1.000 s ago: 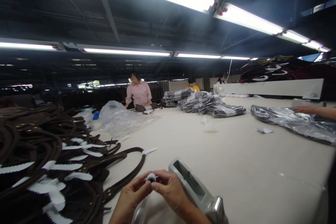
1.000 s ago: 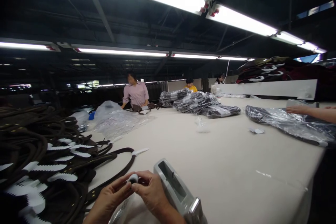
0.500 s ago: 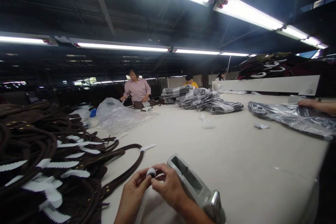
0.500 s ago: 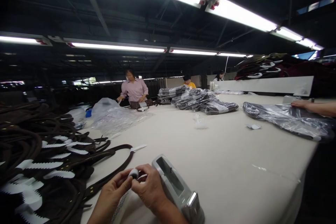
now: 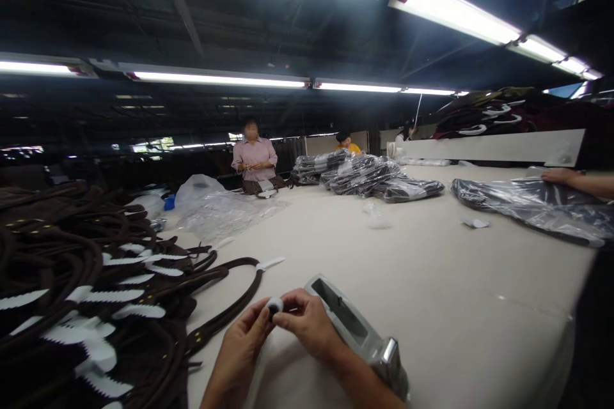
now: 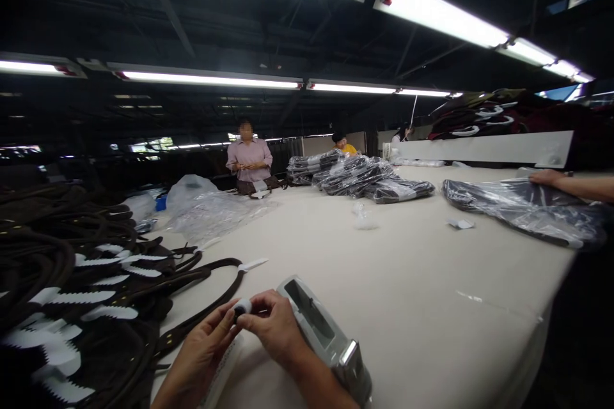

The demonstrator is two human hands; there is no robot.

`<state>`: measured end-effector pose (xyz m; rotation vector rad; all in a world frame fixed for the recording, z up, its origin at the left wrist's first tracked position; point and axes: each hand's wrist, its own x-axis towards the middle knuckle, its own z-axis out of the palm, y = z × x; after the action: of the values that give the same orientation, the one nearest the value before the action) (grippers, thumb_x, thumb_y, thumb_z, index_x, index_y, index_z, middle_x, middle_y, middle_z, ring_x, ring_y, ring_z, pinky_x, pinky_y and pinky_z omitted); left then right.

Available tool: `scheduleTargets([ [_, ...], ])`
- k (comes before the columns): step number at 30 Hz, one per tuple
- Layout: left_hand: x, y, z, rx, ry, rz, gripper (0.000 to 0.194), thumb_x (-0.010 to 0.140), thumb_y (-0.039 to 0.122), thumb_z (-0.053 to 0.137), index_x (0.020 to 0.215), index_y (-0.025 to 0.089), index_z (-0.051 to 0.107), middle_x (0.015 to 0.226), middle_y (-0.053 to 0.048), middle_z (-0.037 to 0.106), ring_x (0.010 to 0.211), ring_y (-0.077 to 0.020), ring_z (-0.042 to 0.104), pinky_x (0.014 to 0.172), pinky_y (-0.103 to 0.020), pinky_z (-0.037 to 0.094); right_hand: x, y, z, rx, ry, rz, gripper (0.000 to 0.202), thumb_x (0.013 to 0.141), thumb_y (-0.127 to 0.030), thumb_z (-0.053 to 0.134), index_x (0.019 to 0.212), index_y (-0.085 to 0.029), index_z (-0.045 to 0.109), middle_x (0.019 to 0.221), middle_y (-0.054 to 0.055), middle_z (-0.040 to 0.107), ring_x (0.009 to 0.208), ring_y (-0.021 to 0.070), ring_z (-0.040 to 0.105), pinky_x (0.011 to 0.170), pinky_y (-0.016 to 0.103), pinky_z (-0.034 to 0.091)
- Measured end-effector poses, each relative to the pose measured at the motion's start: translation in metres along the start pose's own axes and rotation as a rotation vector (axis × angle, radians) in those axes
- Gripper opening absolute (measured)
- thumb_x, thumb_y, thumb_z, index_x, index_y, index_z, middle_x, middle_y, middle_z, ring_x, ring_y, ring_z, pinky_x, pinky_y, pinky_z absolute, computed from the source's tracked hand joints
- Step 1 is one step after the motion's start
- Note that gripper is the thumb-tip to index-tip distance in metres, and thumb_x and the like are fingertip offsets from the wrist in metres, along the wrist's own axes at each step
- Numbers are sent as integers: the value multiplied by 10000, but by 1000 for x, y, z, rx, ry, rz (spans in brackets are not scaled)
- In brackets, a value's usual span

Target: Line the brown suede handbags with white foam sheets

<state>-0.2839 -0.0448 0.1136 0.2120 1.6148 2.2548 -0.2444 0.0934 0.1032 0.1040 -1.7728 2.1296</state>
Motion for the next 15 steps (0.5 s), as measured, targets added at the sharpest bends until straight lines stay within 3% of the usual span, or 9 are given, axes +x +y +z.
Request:
scheduleTargets([
  [7,8,-6,-11,-108,-24,-42,518,632,414,852,1059,157,710,1119,-95,716,1127,-207,622,954,-219,496,-1,-3,-2,68,-14,30,341,649,-414,837,806,-139,711,831,31,640,792,162,606,740,267,493],
  [15,1,0,-3,-24,-62,26,599,624,493,829,1106,157,707,1065,-106,734,1089,-271,645,1087,-410,416,-1,1,-1,11,-9,-98,232,698,-334,791,774,-136,699,939,57,627,851,171,614,713,252,525],
])
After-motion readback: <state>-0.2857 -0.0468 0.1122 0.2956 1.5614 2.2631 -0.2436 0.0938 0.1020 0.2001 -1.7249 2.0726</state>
